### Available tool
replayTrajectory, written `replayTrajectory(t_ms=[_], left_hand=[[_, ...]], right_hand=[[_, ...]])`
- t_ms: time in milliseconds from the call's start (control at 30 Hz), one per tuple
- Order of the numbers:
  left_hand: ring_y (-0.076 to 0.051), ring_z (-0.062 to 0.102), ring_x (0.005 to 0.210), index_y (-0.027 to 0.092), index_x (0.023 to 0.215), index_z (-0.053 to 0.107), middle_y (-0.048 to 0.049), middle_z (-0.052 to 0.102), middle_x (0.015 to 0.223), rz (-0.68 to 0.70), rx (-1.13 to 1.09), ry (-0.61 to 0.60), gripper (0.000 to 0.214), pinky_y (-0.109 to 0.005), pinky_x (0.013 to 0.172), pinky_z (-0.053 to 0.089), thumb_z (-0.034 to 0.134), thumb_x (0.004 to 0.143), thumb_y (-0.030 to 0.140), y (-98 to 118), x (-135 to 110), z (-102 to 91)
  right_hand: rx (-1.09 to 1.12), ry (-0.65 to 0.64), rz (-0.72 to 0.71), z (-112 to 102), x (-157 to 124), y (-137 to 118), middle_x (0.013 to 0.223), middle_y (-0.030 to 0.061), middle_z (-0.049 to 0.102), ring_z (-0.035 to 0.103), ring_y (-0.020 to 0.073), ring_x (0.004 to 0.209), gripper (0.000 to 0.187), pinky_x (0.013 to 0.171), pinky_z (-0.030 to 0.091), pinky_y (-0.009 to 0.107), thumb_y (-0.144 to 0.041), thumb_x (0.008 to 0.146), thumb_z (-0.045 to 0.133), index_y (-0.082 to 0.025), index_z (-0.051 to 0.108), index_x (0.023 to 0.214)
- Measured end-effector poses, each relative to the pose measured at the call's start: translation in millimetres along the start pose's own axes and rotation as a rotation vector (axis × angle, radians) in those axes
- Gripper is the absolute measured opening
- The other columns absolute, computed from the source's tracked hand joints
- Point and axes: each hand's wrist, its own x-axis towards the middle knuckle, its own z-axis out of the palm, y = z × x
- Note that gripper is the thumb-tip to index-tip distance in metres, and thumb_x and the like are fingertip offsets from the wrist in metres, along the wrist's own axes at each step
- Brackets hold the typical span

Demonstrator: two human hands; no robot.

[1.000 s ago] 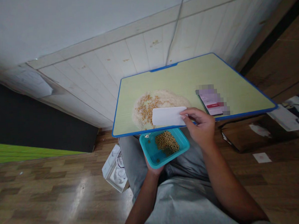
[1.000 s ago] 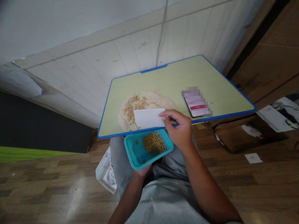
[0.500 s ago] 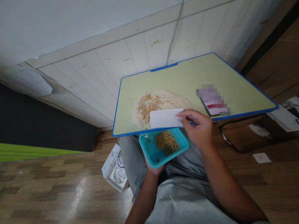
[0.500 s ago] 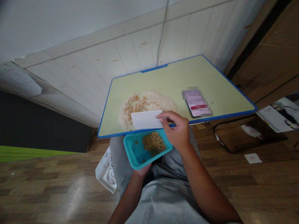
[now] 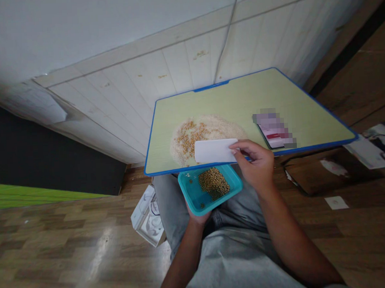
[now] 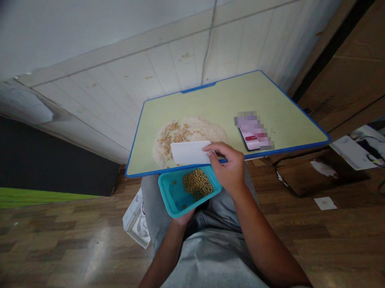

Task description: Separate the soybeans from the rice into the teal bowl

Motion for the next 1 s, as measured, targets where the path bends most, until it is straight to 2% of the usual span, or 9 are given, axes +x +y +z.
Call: replayTrajectory(t_ms=[133, 267, 533, 667, 800, 1000], left_hand=[[-0.035, 0.062, 0.166, 0.031, 0.14, 0.087, -0.0057, 0.08, 0.163, 0.021, 0.036, 0.021, 0.057, -0.058, 0.142, 0.049, 0.039, 0.118, 0.052, 0, 2, -3.8], [-0.036, 0.061, 0.167, 0.028, 0.133, 0.089, -0.0065, 0.076, 0.169, -0.018, 0.02, 0.009, 0.06, -0.056, 0.14, 0.05, 0.035, 0.118, 0.051, 0, 5, -5.6], [-0.036, 0.061, 0.168, 0.028, 0.14, 0.087, -0.0083, 0.079, 0.164, -0.049, 0.029, 0.012, 0.057, -0.059, 0.145, 0.044, 0.04, 0.117, 0.051, 4, 1, -5.3], [-0.036, 0.061, 0.168, 0.03, 0.137, 0.087, -0.0046, 0.079, 0.164, -0.034, 0.01, 0.047, 0.058, -0.062, 0.144, 0.045, 0.037, 0.118, 0.051, 7, -2, -1.8], [-0.036, 0.063, 0.166, 0.029, 0.137, 0.086, -0.0052, 0.079, 0.164, -0.039, -0.013, 0.067, 0.059, -0.063, 0.14, 0.05, 0.035, 0.119, 0.05, 9, -1, -4.0], [-0.038, 0.062, 0.167, 0.03, 0.141, 0.086, -0.0075, 0.081, 0.161, -0.034, -0.014, 0.034, 0.058, -0.064, 0.14, 0.049, 0.037, 0.117, 0.051, 10, -2, -6.6]], right_hand=[[-0.009, -0.029, 0.011, 1, 0, -1, 0.099, 0.0037, 0.091, 0.087, 0.0237, 0.094, 0.013, 0.084, 0.071, 0.036, -0.024, 0.097, 0.077, -0.028, 0.09, 0.095], [-0.006, -0.036, 0.001, 2, 0, -2, 0.098, 0.0035, 0.091, 0.088, 0.0242, 0.094, 0.012, 0.085, 0.072, 0.037, -0.024, 0.096, 0.079, -0.028, 0.089, 0.094], [0.012, -0.049, 0.017, 10, -2, -8, 0.097, 0.0038, 0.091, 0.088, 0.0241, 0.093, 0.012, 0.084, 0.073, 0.036, -0.026, 0.097, 0.077, -0.028, 0.089, 0.094], [0.042, -0.083, -0.011, 20, -3, -11, 0.099, 0.0041, 0.091, 0.088, 0.0231, 0.095, 0.015, 0.082, 0.072, 0.034, -0.024, 0.098, 0.075, -0.028, 0.089, 0.095], [0.042, -0.123, -0.022, 25, -4, -11, 0.099, 0.0047, 0.091, 0.088, 0.0232, 0.094, 0.015, 0.081, 0.072, 0.034, -0.025, 0.099, 0.075, -0.028, 0.089, 0.094], [0.002, -0.039, 0.003, 21, -3, -10, 0.098, 0.0043, 0.092, 0.088, 0.0244, 0.094, 0.013, 0.082, 0.072, 0.037, -0.027, 0.097, 0.077, -0.028, 0.089, 0.095]])
